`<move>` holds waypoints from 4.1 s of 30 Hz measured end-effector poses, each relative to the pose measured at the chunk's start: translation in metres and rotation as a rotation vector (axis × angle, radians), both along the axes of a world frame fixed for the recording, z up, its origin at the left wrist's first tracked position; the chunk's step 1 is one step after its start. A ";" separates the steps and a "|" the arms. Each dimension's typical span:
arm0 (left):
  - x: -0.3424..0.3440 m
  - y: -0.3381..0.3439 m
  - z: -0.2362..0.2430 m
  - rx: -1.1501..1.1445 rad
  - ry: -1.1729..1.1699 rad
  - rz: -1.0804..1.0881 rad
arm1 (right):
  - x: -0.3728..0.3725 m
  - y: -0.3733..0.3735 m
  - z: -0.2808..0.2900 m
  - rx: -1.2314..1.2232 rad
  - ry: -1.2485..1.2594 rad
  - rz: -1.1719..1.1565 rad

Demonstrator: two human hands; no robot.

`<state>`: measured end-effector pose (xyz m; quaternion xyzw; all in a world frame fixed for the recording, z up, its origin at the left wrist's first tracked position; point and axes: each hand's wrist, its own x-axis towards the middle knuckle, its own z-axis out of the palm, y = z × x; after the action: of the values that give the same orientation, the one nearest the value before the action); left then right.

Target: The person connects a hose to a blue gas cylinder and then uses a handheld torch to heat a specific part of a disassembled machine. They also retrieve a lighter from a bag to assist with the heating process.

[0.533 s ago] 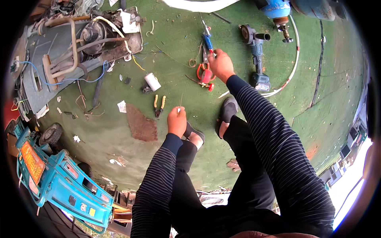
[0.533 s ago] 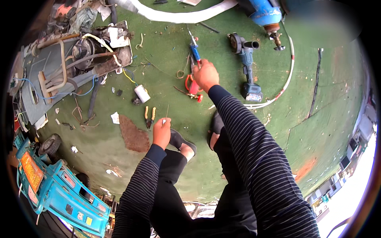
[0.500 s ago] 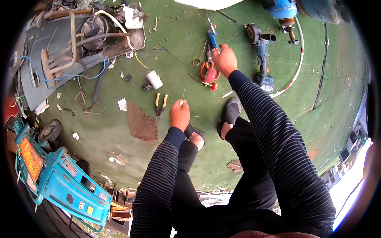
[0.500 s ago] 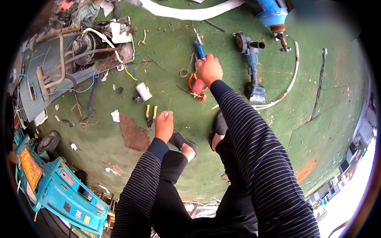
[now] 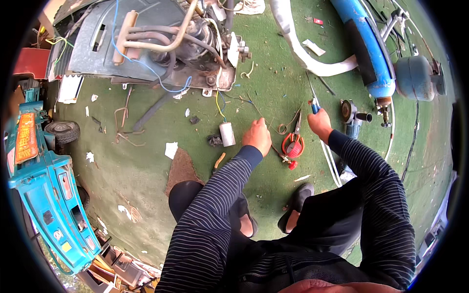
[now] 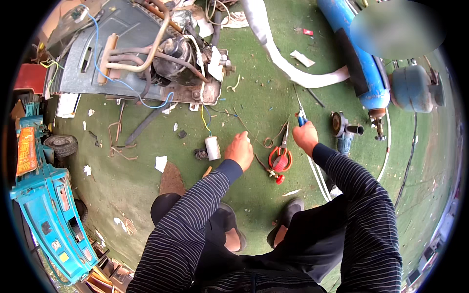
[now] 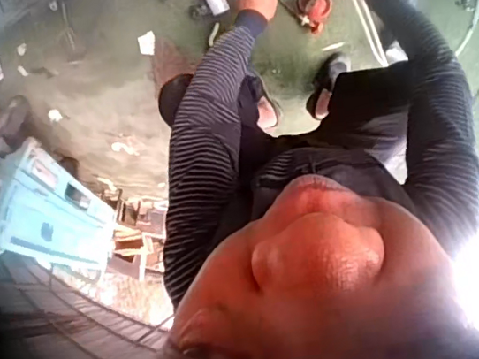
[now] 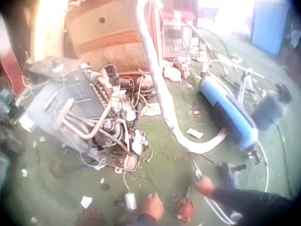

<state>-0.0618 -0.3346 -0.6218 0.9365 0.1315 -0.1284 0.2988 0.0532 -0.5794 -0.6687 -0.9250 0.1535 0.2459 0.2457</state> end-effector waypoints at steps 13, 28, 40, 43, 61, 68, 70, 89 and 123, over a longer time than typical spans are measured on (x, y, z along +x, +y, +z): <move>0.021 -0.004 0.124 -0.444 -0.409 -0.085 | -0.062 0.061 0.172 0.256 -0.579 0.359; 0.028 0.048 0.141 -0.255 -0.347 -0.164 | -0.063 0.115 0.174 1.069 0.379 -0.234; 0.026 0.052 0.117 -0.387 -0.466 -0.152 | -0.070 0.112 0.166 1.181 0.726 -0.434; 0.027 0.053 0.117 -0.427 -0.469 -0.107 | -0.072 0.117 0.166 1.225 0.684 -0.467; 0.069 0.097 0.089 -0.976 -0.349 0.581 | -0.085 0.123 0.197 1.319 0.506 -0.314; 0.069 0.090 0.090 -0.946 -0.363 0.583 | -0.088 0.126 0.194 1.375 0.611 -0.309; 0.071 0.090 0.086 -0.999 -0.317 0.621 | -0.088 0.127 0.197 1.385 0.616 -0.304; 0.090 0.060 0.064 -0.892 -0.367 0.797 | -0.080 0.116 0.193 1.423 0.673 -0.350; 0.078 0.052 0.086 -0.623 -0.727 0.533 | -0.076 0.107 0.192 1.479 0.629 -0.291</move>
<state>0.0158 -0.2821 -0.5354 0.7220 0.2084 0.2507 0.6103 -0.0224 -0.4719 -0.4770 -0.3821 0.1319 0.4973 0.7677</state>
